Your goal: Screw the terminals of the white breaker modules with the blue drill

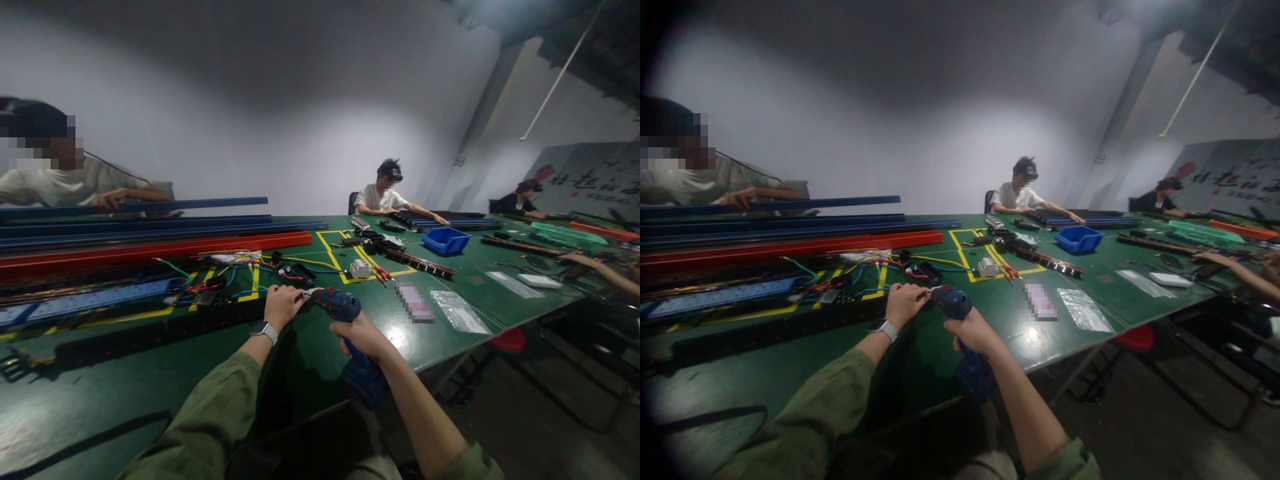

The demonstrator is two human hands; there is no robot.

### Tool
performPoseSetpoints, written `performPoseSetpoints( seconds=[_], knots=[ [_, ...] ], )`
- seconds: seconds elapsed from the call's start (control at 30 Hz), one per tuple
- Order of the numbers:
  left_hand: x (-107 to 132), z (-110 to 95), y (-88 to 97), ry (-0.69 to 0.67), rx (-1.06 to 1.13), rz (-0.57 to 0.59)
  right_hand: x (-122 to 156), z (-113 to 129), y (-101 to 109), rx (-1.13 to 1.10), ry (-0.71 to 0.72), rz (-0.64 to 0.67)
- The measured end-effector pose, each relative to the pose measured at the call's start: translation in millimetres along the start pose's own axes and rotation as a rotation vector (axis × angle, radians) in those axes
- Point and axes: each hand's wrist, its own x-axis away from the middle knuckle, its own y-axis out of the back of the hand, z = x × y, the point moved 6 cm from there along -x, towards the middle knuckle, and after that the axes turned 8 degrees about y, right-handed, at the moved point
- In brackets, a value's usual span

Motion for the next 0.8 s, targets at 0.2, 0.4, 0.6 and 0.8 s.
performPoseSetpoints(
  seconds=[0.2, 0.4, 0.6, 0.8],
  knots=[
    [0.1, -0.2, 0.7, 0.006, 0.011, 0.002, 0.2, 1.5, -0.3, 0.010, -0.006, 0.014],
    [-0.4, -0.1, 0.7, 0.002, 0.028, -0.006, 1.7, 3.4, 1.2, -0.022, -0.011, -0.018],
    [-0.1, -1.2, 1.7, -0.004, 0.019, -0.003, 0.4, 2.2, -0.5, -0.017, -0.005, 0.008],
    [0.2, -1.1, 2.7, -0.001, 0.024, -0.007, -0.6, 1.2, -0.8, -0.014, 0.000, 0.009]
  ],
)
